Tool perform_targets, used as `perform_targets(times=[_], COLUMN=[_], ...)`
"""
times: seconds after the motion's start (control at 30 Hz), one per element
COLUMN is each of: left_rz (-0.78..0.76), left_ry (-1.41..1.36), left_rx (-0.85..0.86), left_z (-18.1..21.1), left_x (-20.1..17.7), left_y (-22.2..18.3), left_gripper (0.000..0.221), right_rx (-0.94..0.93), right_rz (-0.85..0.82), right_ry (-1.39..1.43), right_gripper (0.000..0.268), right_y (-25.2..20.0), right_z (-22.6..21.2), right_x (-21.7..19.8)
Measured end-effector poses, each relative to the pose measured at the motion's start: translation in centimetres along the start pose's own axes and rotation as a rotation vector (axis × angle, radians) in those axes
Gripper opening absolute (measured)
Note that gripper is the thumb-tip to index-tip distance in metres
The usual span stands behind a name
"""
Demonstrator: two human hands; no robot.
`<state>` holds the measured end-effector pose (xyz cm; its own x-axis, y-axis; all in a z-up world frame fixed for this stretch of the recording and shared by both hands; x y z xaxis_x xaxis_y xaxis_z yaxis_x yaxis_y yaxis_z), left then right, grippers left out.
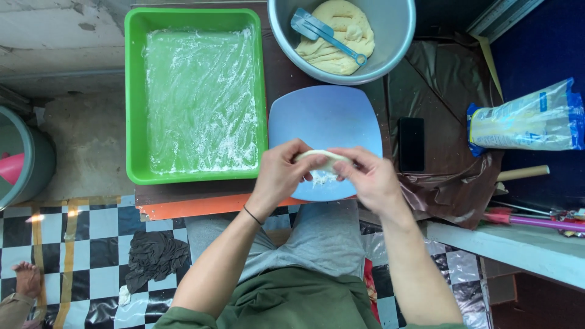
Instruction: Portioning, filling, and rolling dough into small balls on a plate.
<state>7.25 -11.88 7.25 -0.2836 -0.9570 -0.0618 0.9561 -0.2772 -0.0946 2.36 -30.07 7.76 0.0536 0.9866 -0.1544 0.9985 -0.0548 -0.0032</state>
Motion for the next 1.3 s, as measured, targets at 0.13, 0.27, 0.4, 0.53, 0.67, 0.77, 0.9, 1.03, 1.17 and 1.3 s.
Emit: perform_targets(times=[0.13,0.27,0.4,0.53,0.67,0.77,0.9,1.03,1.17,1.3], left_rz=[-0.101,-0.112,-0.077,0.038,0.03,0.065,0.062,0.032,0.038,0.104], left_ry=[-0.159,-0.222,-0.184,-0.182,-0.386,-0.533,-0.727,-0.647,-0.217,0.047], left_rx=[-0.031,-0.015,0.006,0.036,-0.067,-0.079,0.002,0.057,0.09,0.306], left_z=[-0.6,-1.3,-0.8,-1.1,0.2,-0.8,0.5,1.0,1.7,2.8], left_x=[-0.9,-1.9,-1.6,1.0,3.1,2.9,3.2,4.4,3.4,3.1], left_y=[0.2,0.1,0.4,-0.4,-1.9,-2.0,-3.3,-4.8,-5.2,-4.5], left_gripper=[0.018,0.022,0.024,0.03,0.051,0.053,0.042,0.035,0.046,0.051], right_rx=[0.065,0.144,0.113,-0.116,-0.502,-0.531,-0.241,-0.211,-0.212,-0.2], right_rz=[0.042,-0.032,0.095,0.366,0.353,0.302,0.243,0.279,0.374,0.339], right_ry=[0.023,0.126,0.002,-0.322,-0.592,-0.562,-0.2,-0.076,-0.122,-0.095], right_gripper=[0.022,0.025,0.022,0.019,0.038,0.033,0.041,0.031,0.02,0.017], right_y=[1.5,0.9,2.5,0.2,-2.0,-3.4,-3.6,-3.4,-4.6,-5.8], right_z=[-0.4,-0.6,-0.4,-2.5,-4.2,-4.7,-3.6,-2.9,-3.8,-3.9], right_x=[-2.1,-2.6,-3.4,0.4,3.9,3.1,0.9,2.0,2.7,4.6])
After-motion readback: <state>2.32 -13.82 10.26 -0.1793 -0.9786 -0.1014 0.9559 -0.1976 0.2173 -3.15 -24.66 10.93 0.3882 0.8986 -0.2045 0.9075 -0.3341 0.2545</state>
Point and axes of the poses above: each hand's wrist, its own y-axis towards the middle knuckle, its own x-axis out of the palm, z = x × y, the point moved 4 cm from there along y, towards the middle knuckle, and after that the axes turned 3 degrees about x, right-handed, at the moved point
